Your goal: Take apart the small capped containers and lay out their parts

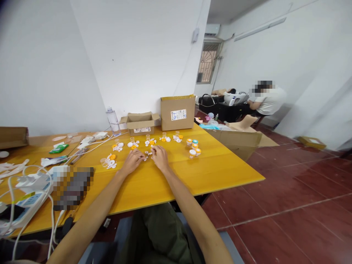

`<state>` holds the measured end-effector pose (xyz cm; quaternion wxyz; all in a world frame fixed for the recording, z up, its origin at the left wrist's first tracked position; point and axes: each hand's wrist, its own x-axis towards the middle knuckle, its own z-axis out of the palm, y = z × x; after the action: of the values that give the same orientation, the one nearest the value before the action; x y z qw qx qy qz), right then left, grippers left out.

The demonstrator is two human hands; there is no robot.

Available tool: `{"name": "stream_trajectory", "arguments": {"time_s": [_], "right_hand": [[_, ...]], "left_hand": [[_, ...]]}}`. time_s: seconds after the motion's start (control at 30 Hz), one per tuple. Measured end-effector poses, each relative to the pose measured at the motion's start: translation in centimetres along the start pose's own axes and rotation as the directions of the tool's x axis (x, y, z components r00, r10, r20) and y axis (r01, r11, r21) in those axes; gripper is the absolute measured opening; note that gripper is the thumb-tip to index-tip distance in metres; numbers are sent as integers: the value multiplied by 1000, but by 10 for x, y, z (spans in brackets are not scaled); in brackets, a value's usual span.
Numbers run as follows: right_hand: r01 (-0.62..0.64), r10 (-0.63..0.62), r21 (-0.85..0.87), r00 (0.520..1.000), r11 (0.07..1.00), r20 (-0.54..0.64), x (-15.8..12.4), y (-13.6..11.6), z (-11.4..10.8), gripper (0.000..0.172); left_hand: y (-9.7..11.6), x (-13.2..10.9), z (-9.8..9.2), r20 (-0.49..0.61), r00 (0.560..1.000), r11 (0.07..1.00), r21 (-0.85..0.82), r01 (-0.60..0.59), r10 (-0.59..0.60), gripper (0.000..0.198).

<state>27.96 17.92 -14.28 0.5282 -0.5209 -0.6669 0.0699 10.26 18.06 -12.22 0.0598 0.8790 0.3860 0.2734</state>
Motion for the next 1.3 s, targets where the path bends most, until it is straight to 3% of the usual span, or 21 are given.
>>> {"name": "stream_trajectory", "arguments": {"time_s": [0.6, 0.97, 1.3], "right_hand": [[-63, 62, -16, 995, 998, -80, 1, 5, 1, 17], [-78, 74, -44, 993, 996, -88, 2, 2, -1, 16], [-80, 74, -30, 985, 996, -153, -2, -1, -7, 19]], "left_hand": [[4, 7, 10, -53, 998, 999, -31, -22, 21, 23], [5, 8, 13, 7, 1000, 999, -51, -18, 19, 26], [5, 9, 11, -20, 999, 998, -50, -41, 40, 26]]}}
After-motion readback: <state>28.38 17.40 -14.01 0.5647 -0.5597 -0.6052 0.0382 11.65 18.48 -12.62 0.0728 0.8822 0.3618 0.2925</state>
